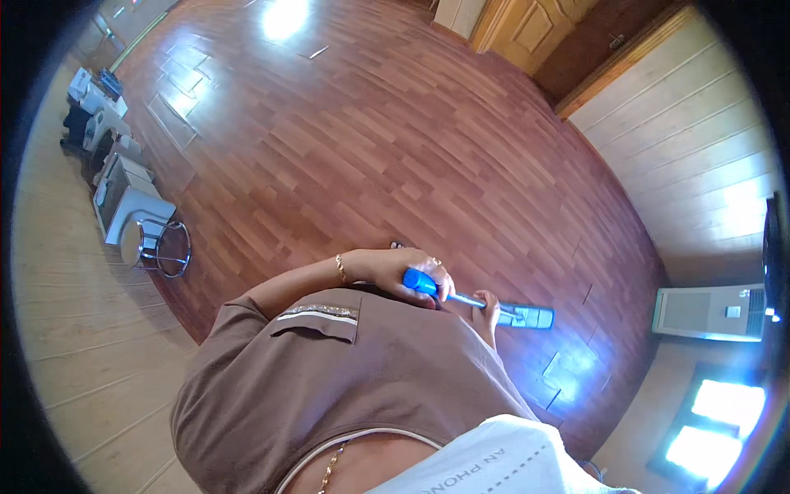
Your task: The person is mopping a wooden floor using a flat mop.
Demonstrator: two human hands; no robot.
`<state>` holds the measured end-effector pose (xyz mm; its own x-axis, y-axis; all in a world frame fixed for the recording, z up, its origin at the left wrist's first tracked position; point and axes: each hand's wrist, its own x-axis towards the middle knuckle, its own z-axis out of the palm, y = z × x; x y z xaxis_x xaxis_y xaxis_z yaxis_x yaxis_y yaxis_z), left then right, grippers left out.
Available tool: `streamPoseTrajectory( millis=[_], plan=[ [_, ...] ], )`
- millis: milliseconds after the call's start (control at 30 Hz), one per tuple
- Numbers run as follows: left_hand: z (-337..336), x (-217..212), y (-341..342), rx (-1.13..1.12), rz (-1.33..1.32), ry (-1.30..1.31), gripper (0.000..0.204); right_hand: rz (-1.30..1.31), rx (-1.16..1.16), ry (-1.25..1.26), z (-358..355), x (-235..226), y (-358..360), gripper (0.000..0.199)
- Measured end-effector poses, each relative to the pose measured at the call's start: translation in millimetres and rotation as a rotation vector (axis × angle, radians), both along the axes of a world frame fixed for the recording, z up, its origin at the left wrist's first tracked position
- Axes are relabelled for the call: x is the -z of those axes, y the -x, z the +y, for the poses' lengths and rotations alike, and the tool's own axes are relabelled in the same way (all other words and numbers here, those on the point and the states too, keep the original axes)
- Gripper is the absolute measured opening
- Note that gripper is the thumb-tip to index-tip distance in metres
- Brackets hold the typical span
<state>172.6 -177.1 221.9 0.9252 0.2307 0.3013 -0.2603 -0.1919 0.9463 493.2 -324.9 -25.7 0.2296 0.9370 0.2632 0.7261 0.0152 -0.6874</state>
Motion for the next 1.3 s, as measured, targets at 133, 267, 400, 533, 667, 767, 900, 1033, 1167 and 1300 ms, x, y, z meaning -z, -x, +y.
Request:
streamPoseTrajectory(
  millis=[133, 267, 400, 533, 667, 767, 900, 1033, 1167, 1300],
  plan=[
    [25.0, -4.1, -11.0, -0.009, 0.072, 0.045, 0.02, 0.0, 0.083, 0.096, 18.3, 0.2, -6.3, 0.008],
    [47.1, -12.7, -18.2, -0.099, 0.046, 0.016, 0.023, 0.025, 0.032, 0.11, 59.6, 2.3, -23.6, 0.006],
    [52.1, -21.3, -10.3, -0.251, 0.063, -0.005, 0.021, -0.069, -0.14, 0.116, 105.6, -7.5, -24.4, 0.007],
    [51.4, -30.2, -2.1, -0.411, 0.086, -0.137, 0.022, -0.026, -0.35, 0.119, 173.7, -10.7, -29.3, 0.009],
    [36.7, -35.1, 6.4, -0.669, 0.139, -0.177, 0.023, -0.161, -0.587, -0.056, 262.7, -8.2, -6.7, 0.021],
    [26.8, -40.0, 10.5, -0.781, 0.253, -0.275, 0.025, -0.168, -0.724, -0.069, 308.0, -1.4, 15.5, 0.023],
    [5.9, -45.1, 23.7, -0.96, 0.39, -0.48, 0.026, -0.101, -0.932, 0.431, 356.4, -21.2, 84.8, 0.016],
    [-18.7, -72.3, 37.0, -1.138, 0.433, -0.632, 0.025, -0.2, -1.254, 0.112, 375.5, -32.6, 160.2, 0.02],
    [-48.8, -110.0, 45.4, -1.266, 0.48, -0.771, 0.023, 0.157, -1.524, 0.284, 368.2, -11.0, 235.9, 0.02],
    [-89.7, -155.1, 43.1, -1.335, 0.534, -0.807, 0.024, 0.308, -1.7, 0.521, 312.5, -33.3, 310.7, 0.019]
  ],
)
